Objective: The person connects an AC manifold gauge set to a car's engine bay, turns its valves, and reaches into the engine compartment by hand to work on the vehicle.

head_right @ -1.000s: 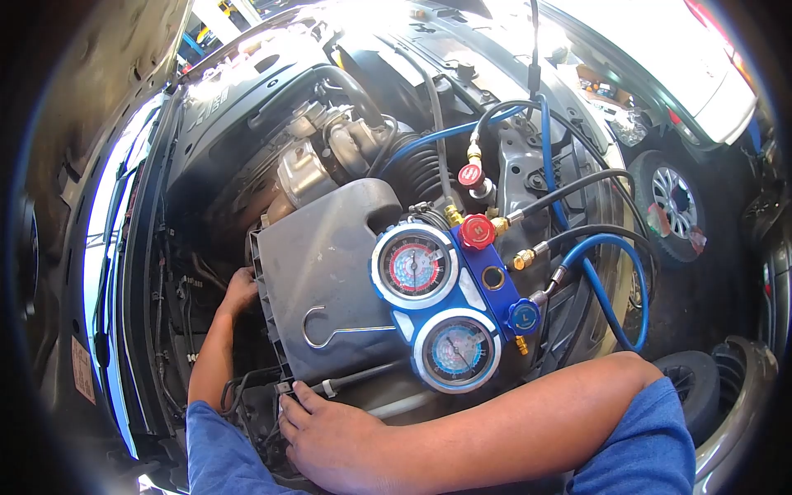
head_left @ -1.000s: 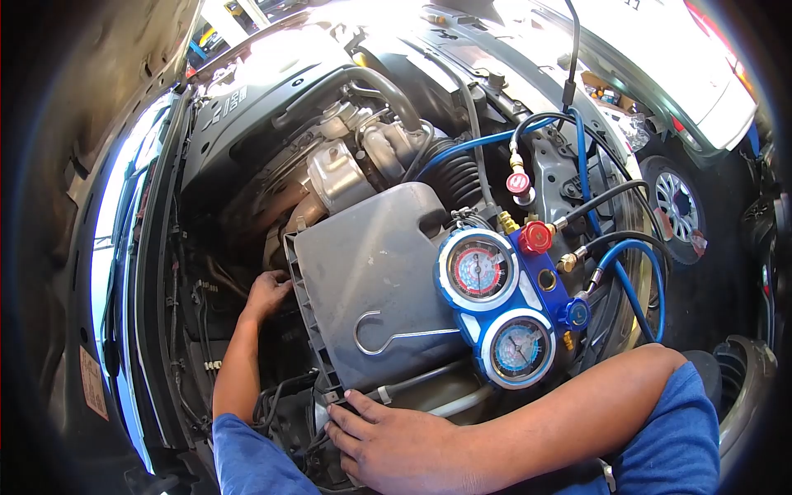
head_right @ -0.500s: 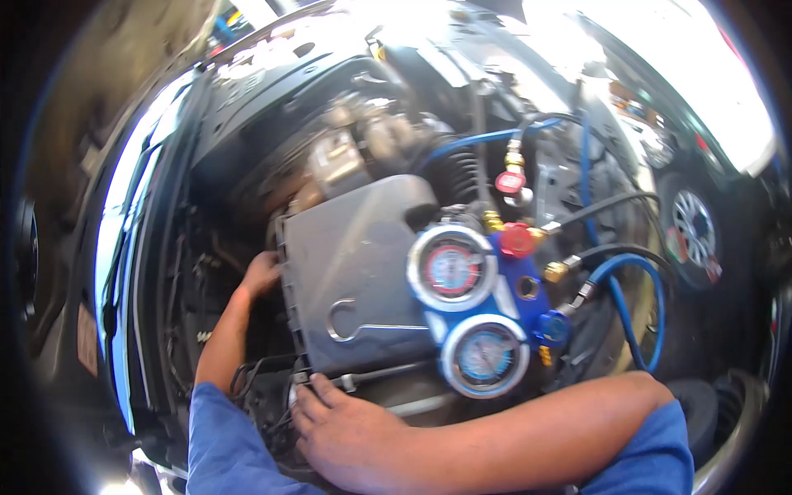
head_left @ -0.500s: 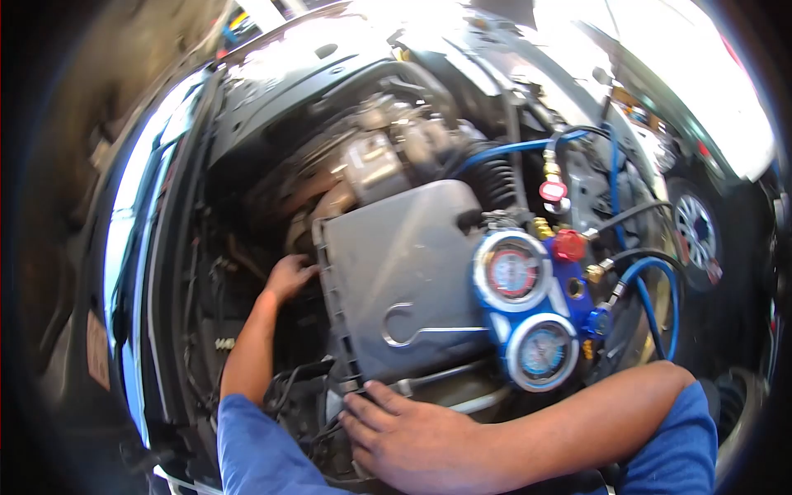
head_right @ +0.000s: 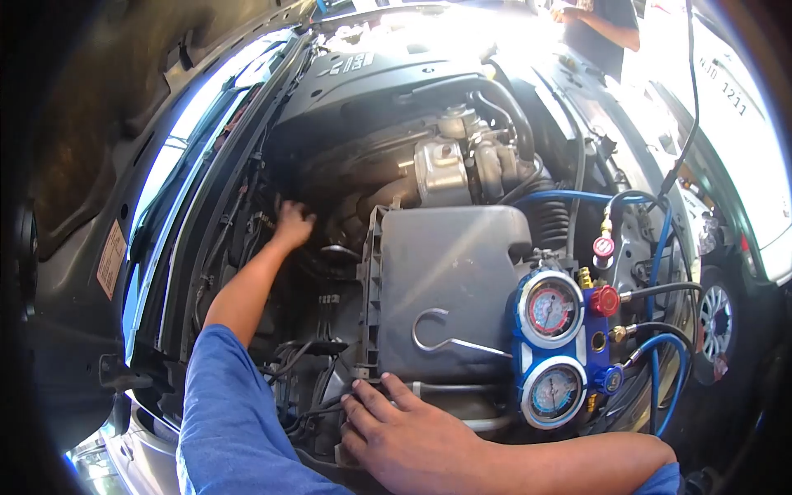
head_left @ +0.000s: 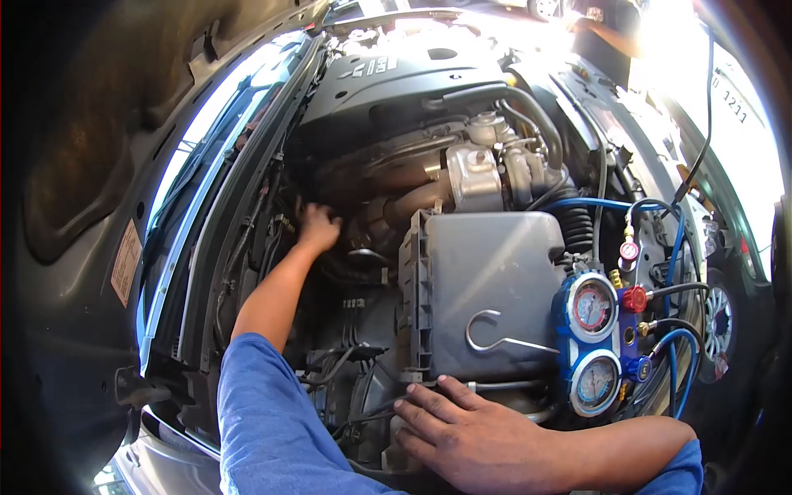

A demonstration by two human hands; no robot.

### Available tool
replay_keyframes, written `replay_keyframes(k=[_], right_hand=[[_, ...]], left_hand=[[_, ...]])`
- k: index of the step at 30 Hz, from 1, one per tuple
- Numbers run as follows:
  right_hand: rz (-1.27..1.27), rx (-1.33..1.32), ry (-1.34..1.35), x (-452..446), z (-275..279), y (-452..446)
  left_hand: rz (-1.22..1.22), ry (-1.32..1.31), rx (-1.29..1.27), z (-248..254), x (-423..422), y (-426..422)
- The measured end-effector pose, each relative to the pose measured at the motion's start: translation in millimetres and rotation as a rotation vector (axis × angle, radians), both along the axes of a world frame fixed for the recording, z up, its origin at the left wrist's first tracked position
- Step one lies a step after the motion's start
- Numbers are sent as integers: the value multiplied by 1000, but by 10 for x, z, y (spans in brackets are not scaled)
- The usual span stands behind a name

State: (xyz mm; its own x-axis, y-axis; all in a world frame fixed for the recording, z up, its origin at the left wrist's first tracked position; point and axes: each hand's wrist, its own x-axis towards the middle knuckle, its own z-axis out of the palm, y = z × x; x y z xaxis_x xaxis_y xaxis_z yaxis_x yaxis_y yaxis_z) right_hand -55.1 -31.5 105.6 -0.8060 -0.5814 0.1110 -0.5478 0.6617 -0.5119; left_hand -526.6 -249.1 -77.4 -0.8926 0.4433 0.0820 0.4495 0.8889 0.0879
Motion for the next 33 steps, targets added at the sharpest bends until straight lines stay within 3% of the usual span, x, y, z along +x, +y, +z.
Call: replay_keyframes(k=[1,2,4,7,10,11,14,17,20,26,33], right_hand=[[1,-7,-14,-12,24,0],[6,2,-3,-24,37,2],[17,20,13,-48,53,8],[33,6,-62,-124,87,6],[32,-42,-122,-199,62,24],[3,-96,-34,-222,-11,23],[-55,-198,143,-241,-162,21],[-90,-174,159,-234,-78,14],[-152,-147,222,-195,50,-11],[-286,-132,268,18,216,-54],[-191,122,139,-186,326,-301]], left_hand=[[150,99,78,46,-20,-35],[213,4,155,86,-212,-137],[313,51,139,-157,-604,-337],[319,-75,81,85,-593,-196],[404,-319,191,187,-804,-123],[417,-311,212,64,-964,-124],[348,-264,200,-186,-1008,-140],[369,-335,482,-173,-930,-267],[339,-283,558,-188,-902,-301],[316,-25,534,-456,-1086,-303],[311,-230,532,-138,-801,-252]])
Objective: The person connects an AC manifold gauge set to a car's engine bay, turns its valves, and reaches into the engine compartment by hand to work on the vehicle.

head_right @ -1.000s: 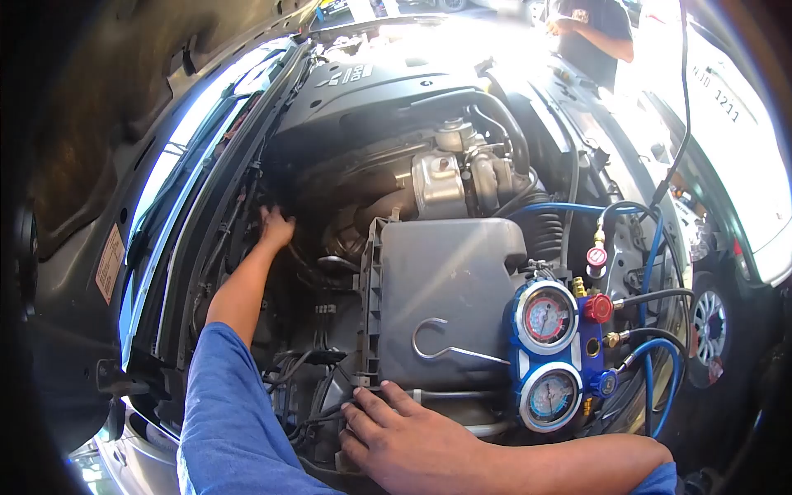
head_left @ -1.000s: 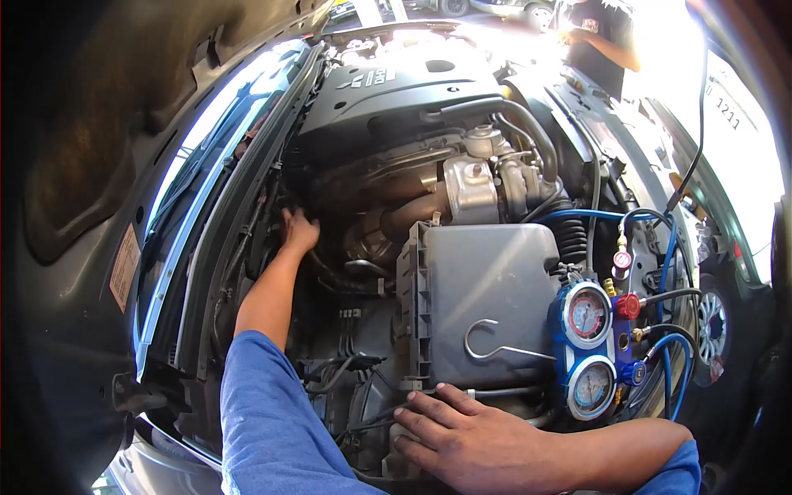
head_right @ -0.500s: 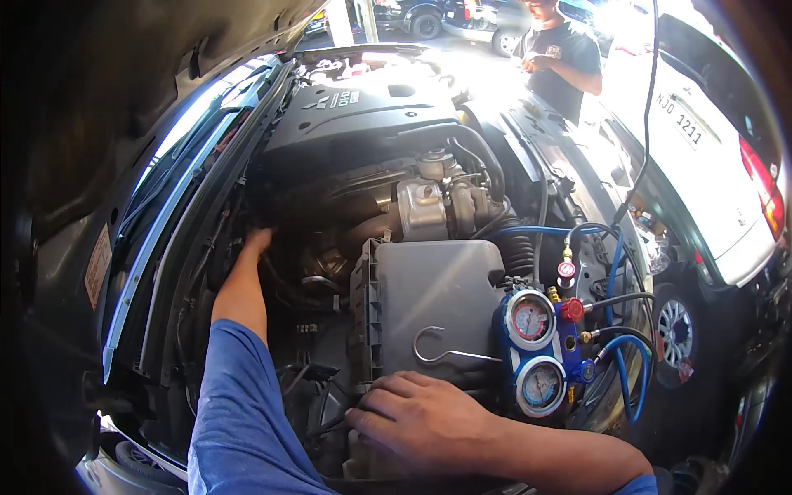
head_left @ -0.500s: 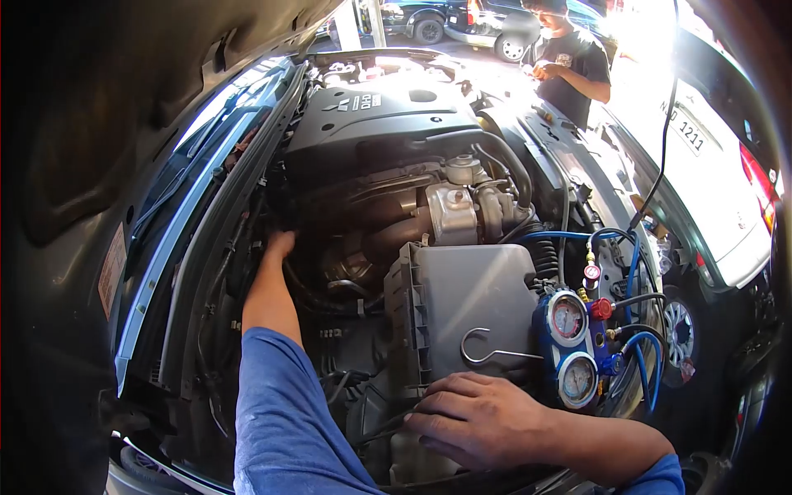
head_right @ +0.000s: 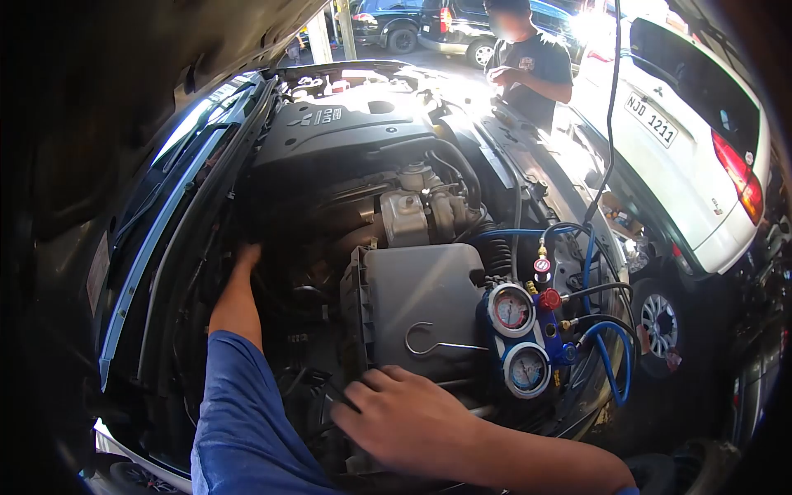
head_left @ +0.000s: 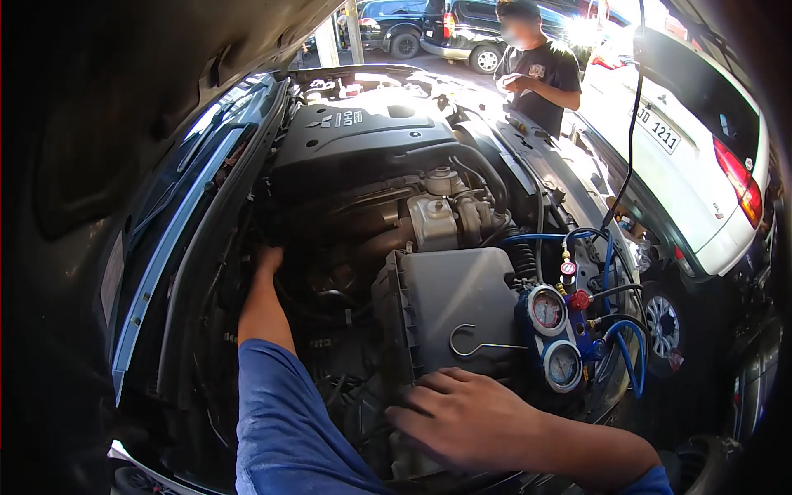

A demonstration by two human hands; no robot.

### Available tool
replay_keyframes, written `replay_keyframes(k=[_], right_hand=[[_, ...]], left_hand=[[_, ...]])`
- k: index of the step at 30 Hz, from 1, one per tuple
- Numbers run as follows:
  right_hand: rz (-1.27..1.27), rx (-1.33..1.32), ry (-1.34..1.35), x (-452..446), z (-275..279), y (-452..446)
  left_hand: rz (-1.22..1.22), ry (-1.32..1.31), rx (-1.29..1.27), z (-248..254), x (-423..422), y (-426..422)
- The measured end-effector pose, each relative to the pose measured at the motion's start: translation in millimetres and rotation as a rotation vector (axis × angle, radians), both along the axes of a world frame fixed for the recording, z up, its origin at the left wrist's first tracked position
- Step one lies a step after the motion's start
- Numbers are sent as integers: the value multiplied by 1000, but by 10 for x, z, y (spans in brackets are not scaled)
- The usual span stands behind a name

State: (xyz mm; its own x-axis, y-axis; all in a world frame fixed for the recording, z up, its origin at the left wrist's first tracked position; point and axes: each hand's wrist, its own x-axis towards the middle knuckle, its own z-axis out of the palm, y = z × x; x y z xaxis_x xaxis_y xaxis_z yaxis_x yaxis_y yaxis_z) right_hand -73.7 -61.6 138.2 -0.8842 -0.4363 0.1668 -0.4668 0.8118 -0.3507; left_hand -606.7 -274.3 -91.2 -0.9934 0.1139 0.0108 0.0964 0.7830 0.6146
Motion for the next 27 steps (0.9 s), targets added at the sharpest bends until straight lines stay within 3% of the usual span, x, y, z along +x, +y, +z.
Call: replay_keyframes(k=[4,7,10,14,17,23,27], right_hand=[[25,185,-172,-231,190,-212],[24,47,-66,-422,-132,-339],[81,76,-144,-367,-552,-260],[129,109,-190,-400,-572,-219],[116,64,-161,-389,-641,-224],[121,60,-170,-392,-615,-222],[125,53,-181,-396,-601,-212]], left_hand=[[25,14,-11,-86,-72,-12],[69,45,-37,-174,-152,-35],[98,83,-59,-298,-257,-69],[16,207,-30,-496,-453,-162],[-2,33,68,-283,-288,-152],[12,291,-80,-496,-490,-207],[50,164,-62,-465,-471,-210]])
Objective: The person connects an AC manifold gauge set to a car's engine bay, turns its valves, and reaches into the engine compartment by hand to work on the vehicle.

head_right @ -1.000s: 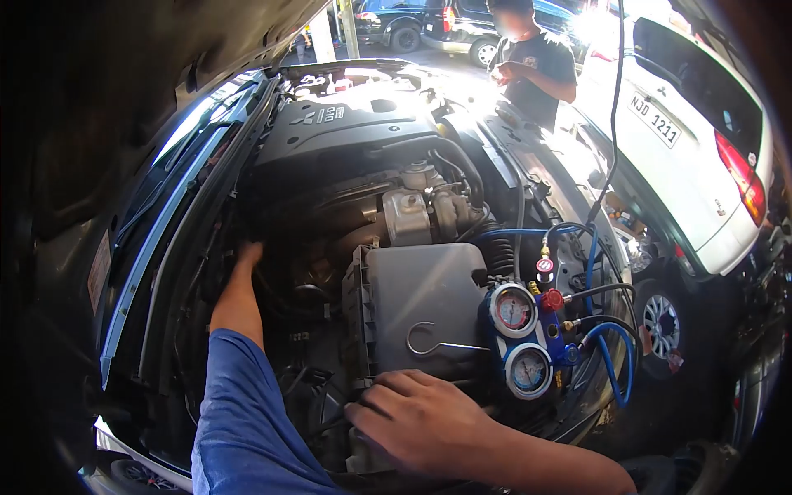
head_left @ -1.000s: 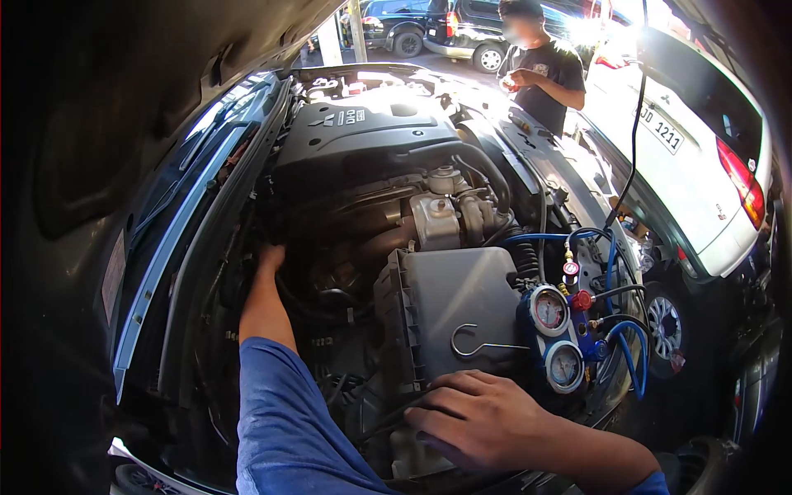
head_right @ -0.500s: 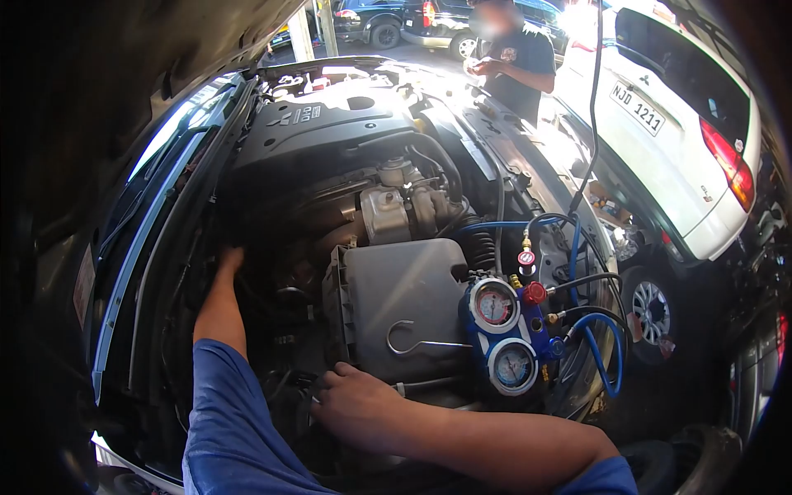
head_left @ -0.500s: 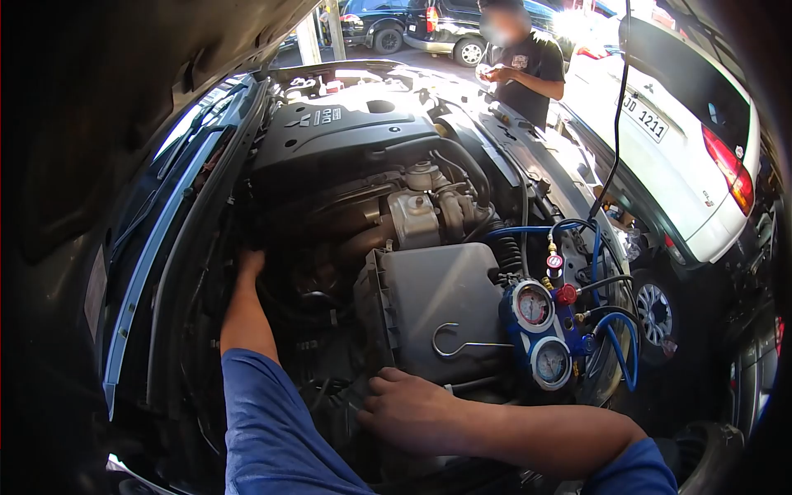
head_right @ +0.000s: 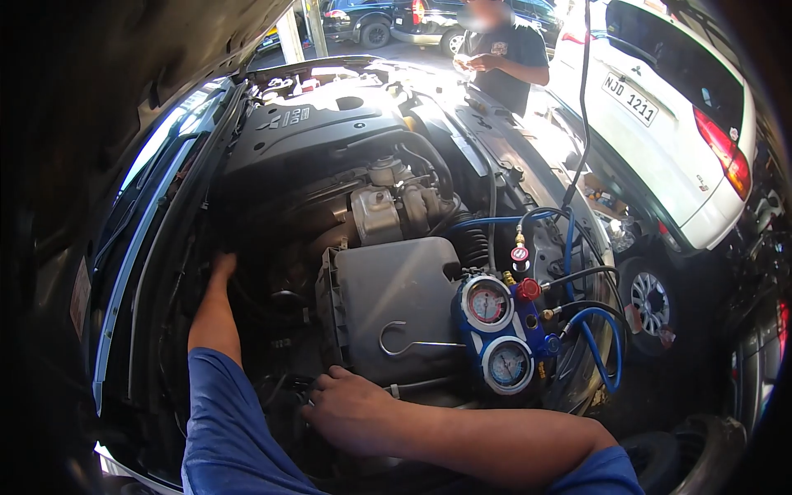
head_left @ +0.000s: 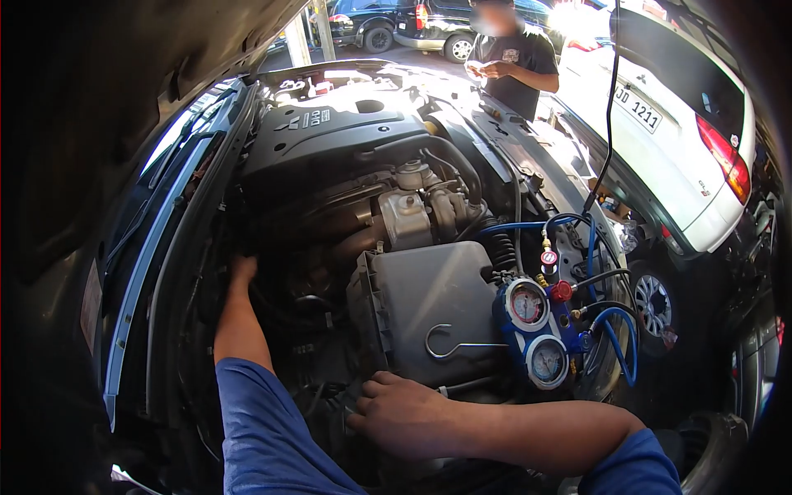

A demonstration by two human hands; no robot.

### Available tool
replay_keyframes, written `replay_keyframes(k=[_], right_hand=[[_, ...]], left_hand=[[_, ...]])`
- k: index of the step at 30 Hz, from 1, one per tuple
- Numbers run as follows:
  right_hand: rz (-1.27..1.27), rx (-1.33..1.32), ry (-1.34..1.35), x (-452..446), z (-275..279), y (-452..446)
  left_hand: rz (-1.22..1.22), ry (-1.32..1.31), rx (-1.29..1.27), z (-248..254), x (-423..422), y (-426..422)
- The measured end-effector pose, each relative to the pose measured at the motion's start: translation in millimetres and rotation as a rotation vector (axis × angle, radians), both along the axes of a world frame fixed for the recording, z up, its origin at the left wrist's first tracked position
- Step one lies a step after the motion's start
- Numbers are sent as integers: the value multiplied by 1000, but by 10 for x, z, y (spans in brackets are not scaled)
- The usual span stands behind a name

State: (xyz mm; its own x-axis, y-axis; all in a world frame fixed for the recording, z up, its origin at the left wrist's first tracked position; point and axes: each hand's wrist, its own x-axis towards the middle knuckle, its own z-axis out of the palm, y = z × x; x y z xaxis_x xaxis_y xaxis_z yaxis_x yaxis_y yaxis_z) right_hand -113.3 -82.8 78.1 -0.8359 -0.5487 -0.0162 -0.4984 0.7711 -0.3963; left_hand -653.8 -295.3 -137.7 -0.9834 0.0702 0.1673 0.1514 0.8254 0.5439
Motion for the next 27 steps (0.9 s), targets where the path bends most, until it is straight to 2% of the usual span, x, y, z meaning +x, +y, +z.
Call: replay_keyframes(k=[8,11,13,17,20,23,27], right_hand=[[-32,-50,35,16,-51,-15],[-31,-47,48,18,-48,-12],[-30,-53,64,21,-78,-16],[-33,-53,53,19,-73,-17],[-33,-56,43,17,-67,-19],[-30,-56,42,18,-39,-9],[-31,-60,62,21,-60,-11]], left_hand=[[-63,89,37,16,58,3],[-108,21,91,-30,-39,-49],[-87,-11,43,125,126,15],[-59,27,-3,88,105,22],[-60,-105,-22,155,112,11],[-188,49,-96,-123,-215,-123],[-215,65,-177,-85,-188,-76]])
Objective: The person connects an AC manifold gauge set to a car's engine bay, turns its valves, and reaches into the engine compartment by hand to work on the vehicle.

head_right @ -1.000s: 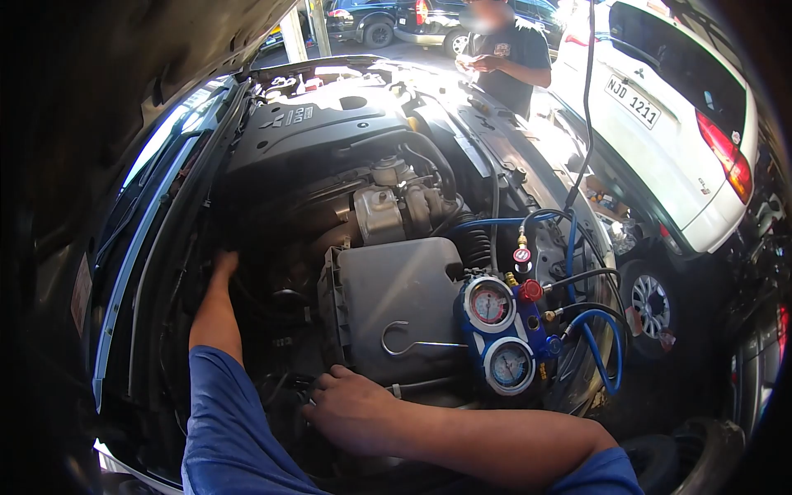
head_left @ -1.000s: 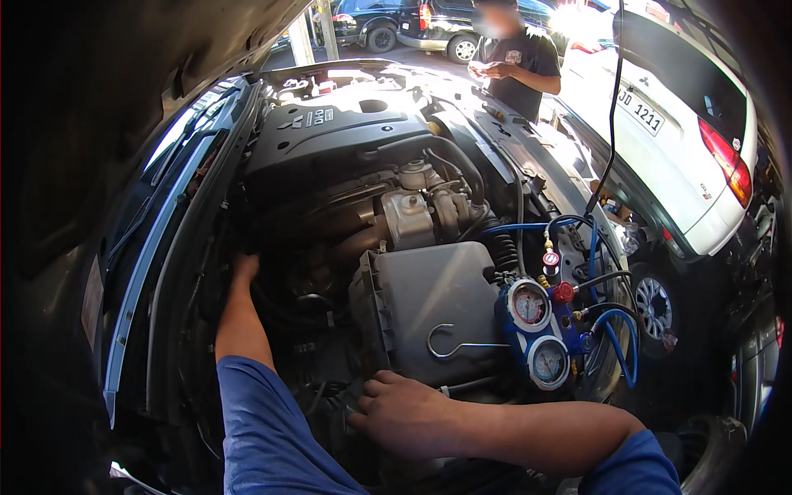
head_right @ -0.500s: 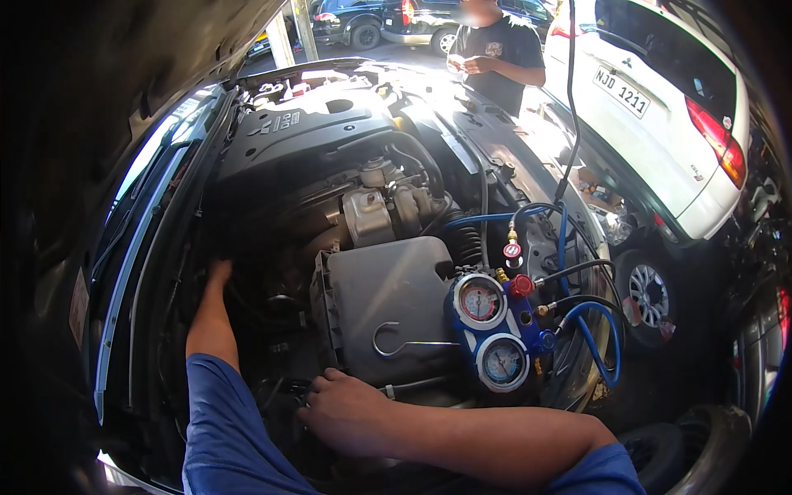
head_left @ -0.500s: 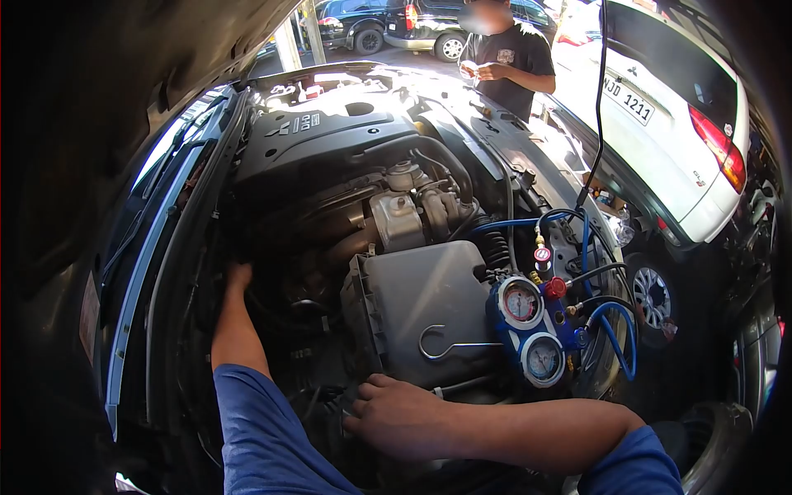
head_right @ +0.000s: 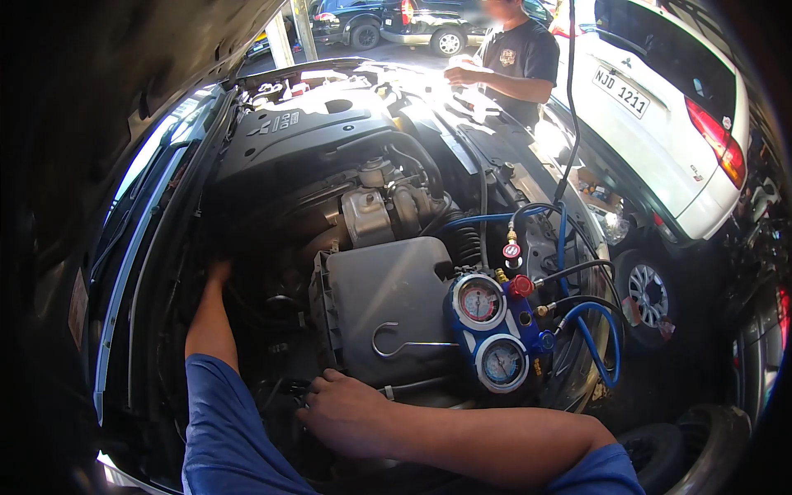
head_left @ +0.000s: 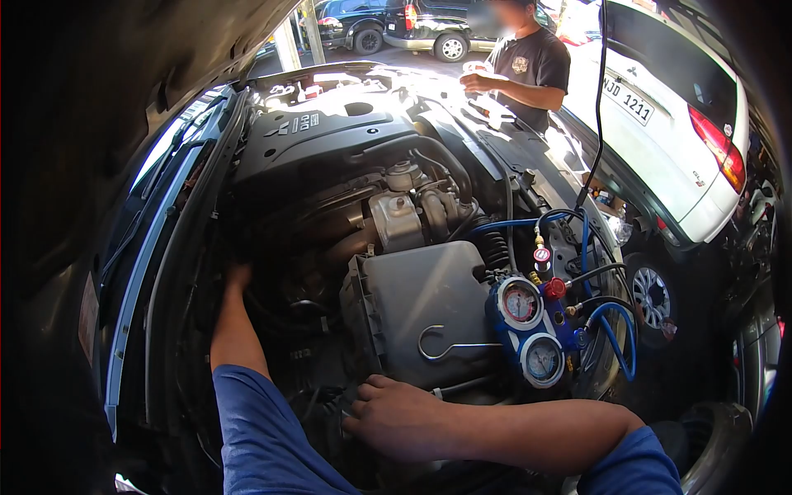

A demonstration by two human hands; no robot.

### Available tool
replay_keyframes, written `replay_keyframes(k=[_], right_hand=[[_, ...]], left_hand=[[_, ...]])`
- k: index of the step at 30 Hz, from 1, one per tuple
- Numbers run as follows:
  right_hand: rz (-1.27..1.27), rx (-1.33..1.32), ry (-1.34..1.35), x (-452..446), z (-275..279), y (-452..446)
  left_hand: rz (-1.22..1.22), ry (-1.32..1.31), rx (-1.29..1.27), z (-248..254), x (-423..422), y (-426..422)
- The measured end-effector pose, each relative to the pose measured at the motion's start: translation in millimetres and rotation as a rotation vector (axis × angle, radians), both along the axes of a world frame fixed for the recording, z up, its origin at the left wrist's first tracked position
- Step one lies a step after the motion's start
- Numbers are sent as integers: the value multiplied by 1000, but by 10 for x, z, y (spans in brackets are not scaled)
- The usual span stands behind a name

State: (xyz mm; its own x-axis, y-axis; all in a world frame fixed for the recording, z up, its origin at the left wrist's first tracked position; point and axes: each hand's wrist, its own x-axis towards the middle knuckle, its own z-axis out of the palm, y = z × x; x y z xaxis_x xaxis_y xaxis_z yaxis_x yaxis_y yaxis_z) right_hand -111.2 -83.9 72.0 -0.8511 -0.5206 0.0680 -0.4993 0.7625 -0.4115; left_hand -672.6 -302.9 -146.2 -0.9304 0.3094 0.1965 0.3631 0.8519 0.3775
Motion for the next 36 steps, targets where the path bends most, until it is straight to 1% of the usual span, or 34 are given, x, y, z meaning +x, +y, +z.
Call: replay_keyframes(k=[7,10,11,12,14,16,20,25,29,32,35,36], right_hand=[[-4,-4,-3,0,-30,-9],[-6,-10,22,4,-47,-9],[-3,-4,12,1,-37,-7],[1,1,1,-3,-17,-4],[2,0,-1,-3,-21,-7],[-3,-11,15,-2,-54,-11],[3,-2,27,1,-34,-2],[-3,1,4,-5,-22,-13],[-8,-6,6,0,-31,-14],[-5,-6,13,4,-24,-9],[-4,-4,13,5,-19,-6],[-4,-2,9,3,-13,-6]], left_hand=[[19,-46,-61,93,65,20],[39,18,-64,-89,-115,-41],[45,10,-48,-65,-85,-32],[52,2,-31,-33,-49,-19],[64,-90,44,358,385,123],[71,-59,56,441,505,161],[98,-26,35,398,469,156],[18,5,-4,220,250,63],[-59,58,-39,209,243,52],[-61,111,21,155,225,47],[-33,46,2,97,123,28],[9,6,25,169,205,57]])
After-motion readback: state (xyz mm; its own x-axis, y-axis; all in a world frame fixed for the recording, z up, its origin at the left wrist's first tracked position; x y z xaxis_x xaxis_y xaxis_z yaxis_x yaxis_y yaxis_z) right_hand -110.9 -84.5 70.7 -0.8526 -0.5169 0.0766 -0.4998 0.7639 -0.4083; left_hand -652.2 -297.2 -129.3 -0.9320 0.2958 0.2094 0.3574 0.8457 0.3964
